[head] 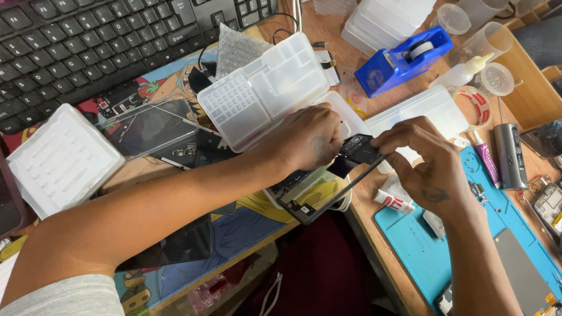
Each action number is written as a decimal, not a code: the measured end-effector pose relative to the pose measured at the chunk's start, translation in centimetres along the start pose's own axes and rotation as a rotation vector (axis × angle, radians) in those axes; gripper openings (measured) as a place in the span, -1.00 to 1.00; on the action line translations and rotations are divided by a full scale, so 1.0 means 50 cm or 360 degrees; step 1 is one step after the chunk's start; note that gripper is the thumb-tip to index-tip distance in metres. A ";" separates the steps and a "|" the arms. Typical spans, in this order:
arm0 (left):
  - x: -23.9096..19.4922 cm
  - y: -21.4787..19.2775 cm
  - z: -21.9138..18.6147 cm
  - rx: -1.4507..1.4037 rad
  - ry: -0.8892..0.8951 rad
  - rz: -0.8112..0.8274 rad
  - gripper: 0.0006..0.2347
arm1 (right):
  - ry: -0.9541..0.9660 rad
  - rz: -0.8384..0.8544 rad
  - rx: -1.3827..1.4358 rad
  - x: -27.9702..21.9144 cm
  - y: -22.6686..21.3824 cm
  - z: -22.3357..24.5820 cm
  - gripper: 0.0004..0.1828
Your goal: The person applies adhesive to a smartphone screen assembly, then disassembles a second phone to remove its back cover and internal components. The person uses a toothbrush to clean the interior of the phone frame and places the parts on a blue mat.
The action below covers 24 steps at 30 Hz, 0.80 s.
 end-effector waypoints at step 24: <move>-0.008 -0.021 -0.013 -0.0074 0.0113 -0.0187 -0.92 | -0.0128 -0.0019 -0.0272 -0.005 -0.001 0.002 -0.61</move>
Point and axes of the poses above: each hand's wrist, its own x-axis towards the middle knuckle, its own y-axis out of the palm, z = x × y, the point moved 7 cm from there along x, towards the middle knuckle, and after that the axes turned 13 degrees about z, right-handed, at the moved point
